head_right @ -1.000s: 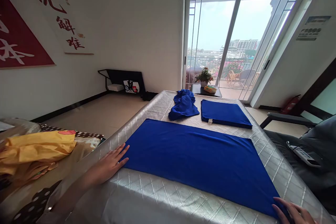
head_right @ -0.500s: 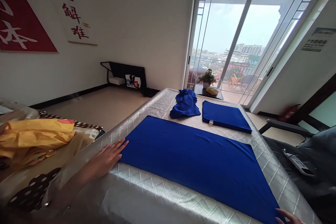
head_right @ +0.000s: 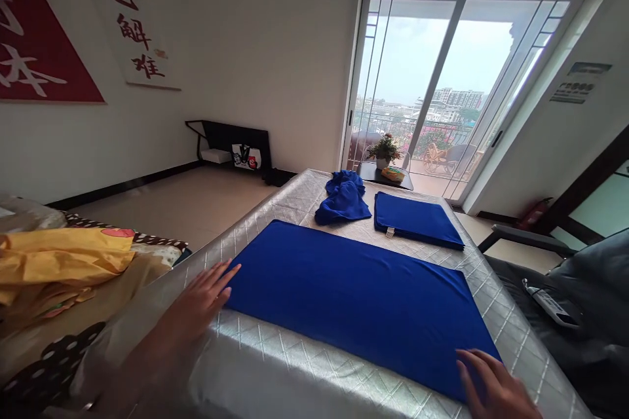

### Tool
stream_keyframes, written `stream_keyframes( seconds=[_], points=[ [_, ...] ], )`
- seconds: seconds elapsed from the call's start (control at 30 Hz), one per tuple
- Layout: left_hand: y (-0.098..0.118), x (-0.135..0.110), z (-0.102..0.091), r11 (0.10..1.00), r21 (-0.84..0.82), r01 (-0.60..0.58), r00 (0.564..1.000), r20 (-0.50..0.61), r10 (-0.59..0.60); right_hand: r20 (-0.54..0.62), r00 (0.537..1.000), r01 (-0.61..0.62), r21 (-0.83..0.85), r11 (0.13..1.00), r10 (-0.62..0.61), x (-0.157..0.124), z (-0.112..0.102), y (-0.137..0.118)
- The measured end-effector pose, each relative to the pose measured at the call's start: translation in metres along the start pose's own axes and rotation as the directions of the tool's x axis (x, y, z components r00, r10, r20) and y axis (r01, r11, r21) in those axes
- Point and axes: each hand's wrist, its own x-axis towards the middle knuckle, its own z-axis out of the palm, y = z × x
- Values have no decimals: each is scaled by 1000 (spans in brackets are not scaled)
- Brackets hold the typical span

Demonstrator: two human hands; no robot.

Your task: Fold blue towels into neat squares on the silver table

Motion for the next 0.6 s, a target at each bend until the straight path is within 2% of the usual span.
stream_keyframes(
  seconds=[0.07,0.13,0.23,0.3,0.37,0.43,0.5,0.6],
  points=[
    [31,14,-8,992,-63,-113,993,16,114,38,998,52,86,995,-56,20,-4,-50],
    [71,32,-15,950,-141,-278,957,39,286,105,986,112,132,985,-126,43,-6,-102],
    [134,63,-16,827,-262,-498,853,27,522,238,950,174,135,975,-202,71,3,-168],
    [168,78,-5,755,-315,-575,792,13,610,351,911,189,113,975,-217,81,17,-196],
    [192,86,12,721,-348,-600,766,13,643,448,870,190,83,978,-207,84,35,-210],
    [205,88,31,721,-371,-585,770,26,638,496,849,179,56,982,-182,83,50,-213],
    [211,85,45,736,-389,-554,784,52,618,500,850,161,52,986,-165,81,60,-210],
    [208,81,52,763,-396,-511,805,91,586,485,860,138,82,987,-160,79,62,-207]
  ],
)
